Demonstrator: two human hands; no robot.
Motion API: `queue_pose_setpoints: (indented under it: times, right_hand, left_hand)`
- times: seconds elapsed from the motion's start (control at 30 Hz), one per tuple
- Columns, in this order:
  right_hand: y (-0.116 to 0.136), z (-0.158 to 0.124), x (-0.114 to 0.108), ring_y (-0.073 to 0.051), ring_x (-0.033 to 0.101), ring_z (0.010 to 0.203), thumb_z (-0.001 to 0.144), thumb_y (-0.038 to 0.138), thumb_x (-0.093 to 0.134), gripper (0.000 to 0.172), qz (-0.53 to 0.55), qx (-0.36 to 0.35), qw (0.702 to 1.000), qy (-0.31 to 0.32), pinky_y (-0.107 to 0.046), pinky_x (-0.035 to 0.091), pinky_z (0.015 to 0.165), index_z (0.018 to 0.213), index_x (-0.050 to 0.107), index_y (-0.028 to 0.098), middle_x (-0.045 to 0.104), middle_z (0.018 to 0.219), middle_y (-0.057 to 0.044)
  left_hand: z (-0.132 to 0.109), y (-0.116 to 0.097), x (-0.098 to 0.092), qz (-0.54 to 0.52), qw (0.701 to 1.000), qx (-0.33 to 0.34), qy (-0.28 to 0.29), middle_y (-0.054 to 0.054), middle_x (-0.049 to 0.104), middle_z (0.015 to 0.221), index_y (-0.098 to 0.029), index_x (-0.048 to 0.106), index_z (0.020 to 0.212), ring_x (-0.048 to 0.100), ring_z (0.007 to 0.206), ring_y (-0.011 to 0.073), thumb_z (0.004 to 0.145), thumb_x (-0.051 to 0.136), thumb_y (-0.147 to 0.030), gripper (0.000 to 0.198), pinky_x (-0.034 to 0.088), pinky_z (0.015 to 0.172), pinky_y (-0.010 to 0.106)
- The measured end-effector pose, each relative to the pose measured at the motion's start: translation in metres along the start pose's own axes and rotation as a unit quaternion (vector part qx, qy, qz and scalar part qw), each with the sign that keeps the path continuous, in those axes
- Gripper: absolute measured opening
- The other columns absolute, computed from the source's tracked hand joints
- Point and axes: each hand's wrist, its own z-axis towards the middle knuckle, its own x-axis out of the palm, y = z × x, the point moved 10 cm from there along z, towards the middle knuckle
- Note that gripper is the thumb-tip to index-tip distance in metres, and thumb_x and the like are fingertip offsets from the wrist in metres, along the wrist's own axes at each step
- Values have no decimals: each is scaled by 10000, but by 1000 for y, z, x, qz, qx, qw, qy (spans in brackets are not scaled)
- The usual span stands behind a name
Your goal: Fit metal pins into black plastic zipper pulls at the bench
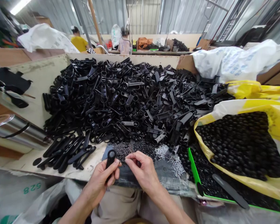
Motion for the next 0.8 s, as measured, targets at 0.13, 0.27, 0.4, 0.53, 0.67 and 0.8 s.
queue_pose_setpoints:
  times: [0.13,0.27,0.4,0.53,0.67,0.8]
  right_hand:
    - [1,-2,5,-168,572,656,957,306,602,228,-116,-53,992,25,-286,412,646,861,795,230,641,734,-19]
    - [-1,-4,2,-174,578,663,940,329,613,231,-108,-30,994,13,-287,418,643,1009,811,233,666,761,-25]
    - [-9,-7,4,-154,517,628,902,431,661,267,-10,68,997,24,-269,384,594,833,774,200,636,687,-1]
    - [-15,-13,11,-130,447,612,840,477,721,316,79,124,988,48,-260,353,583,750,710,173,567,647,22]
    - [-19,-27,15,-124,415,623,804,552,774,400,135,146,978,60,-258,343,590,762,696,162,543,656,21]
    - [-31,-58,23,-95,316,562,749,614,822,473,192,221,952,90,-236,269,517,737,663,169,477,627,43]
  left_hand:
    - [-1,2,-3,-2,1000,-4,-12,-36,605,556,-116,685,857,331,398,12,716,817,-627,546,179,452,181]
    - [-1,1,-4,35,999,23,-31,-39,594,553,-135,667,841,326,405,30,739,781,-646,533,204,447,188]
    - [-4,-4,-5,123,990,68,-34,-39,574,546,-174,652,796,351,432,71,793,742,-618,453,251,444,207]
    - [-9,-5,-3,197,974,114,-21,-17,571,590,-184,629,673,384,489,93,883,664,-581,451,295,469,222]
    - [-19,-2,-1,222,966,135,-9,-13,582,589,-195,627,683,444,512,112,934,613,-539,426,353,514,233]
    - [-39,-4,7,285,938,195,23,6,620,611,-205,644,706,559,580,141,965,595,-470,374,401,588,243]
